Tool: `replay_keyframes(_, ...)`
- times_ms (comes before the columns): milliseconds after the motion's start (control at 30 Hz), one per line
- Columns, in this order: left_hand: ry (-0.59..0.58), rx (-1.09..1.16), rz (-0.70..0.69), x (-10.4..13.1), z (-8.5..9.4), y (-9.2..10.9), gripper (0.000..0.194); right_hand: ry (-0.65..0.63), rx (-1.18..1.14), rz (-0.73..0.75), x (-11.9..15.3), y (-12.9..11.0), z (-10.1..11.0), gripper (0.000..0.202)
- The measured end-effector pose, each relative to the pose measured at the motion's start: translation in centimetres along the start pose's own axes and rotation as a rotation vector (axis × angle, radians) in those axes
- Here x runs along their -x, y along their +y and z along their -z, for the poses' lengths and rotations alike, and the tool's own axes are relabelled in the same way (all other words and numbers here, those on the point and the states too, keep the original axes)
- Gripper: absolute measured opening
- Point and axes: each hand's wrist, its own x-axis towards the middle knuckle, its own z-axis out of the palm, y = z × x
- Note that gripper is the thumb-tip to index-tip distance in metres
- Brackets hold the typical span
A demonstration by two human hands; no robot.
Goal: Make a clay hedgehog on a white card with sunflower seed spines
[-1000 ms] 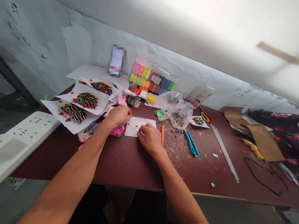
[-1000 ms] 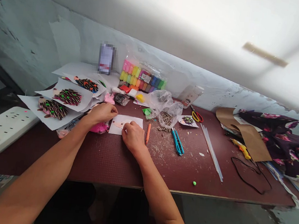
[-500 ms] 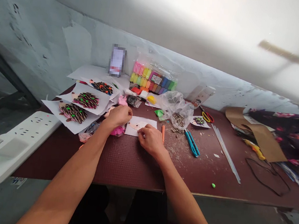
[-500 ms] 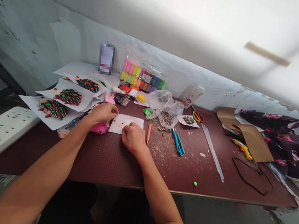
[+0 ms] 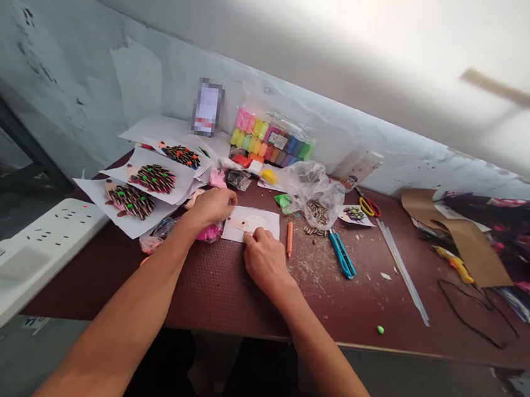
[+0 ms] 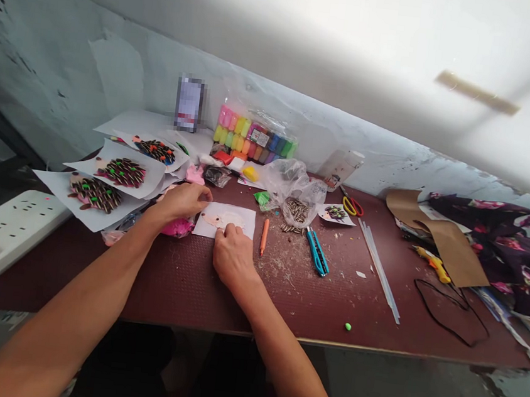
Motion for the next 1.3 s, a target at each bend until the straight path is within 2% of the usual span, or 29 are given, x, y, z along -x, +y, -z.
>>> replay_keyframes(100, -0.032, 0.051, -0.038, -0.1, 0.2, -0.2, 0.031, 0.007, 0.035, 0.009, 0.2, -0.3, -0.2, 0.031)
replay_keyframes(200, -0.146, 0.154, -0.130, -0.3, 0.2, -0.5, 0.033, 0.007, 0.056, 0.009, 0.3, -0.5, -0.1, 0.032)
replay_keyframes(300, -0.257, 0.219, -0.209, -0.2, 0.0, -0.6, 0.052, 0.007, 0.059, -0.006, 0.4, -0.7, 0.0, 0.033)
replay_keyframes(367, -0.300, 0.214, -0.233, -0.2, 0.0, -0.6, 0.066, 0.001, 0.046, -0.022, 0.4, -0.7, -0.1, 0.033)
replay_keyframes(433, -0.327, 0.181, -0.229, -0.1, 0.0, -0.5, 0.072, -0.002, 0.020, -0.041, 0.4, -0.6, -0.1, 0.035)
replay_keyframes(667, -0.361, 0.135, -0.187, 0.1, 0.3, -0.1, 0.070, 0.011, -0.082, -0.096, 0.5, 0.0, -0.2, 0.038)
replay_keyframes(1067, -0.364, 0.132, -0.179, 0.2, 0.2, 0.0, 0.071, -0.029, -0.096, -0.092, 0.2, 0.1, 0.1, 0.038)
replay_keyframes(1300, -0.338, 0.147, -0.184, 0.2, -0.1, -0.2, 0.070, 0.030, -0.176, -0.131, 0.7, 0.8, -0.1, 0.041)
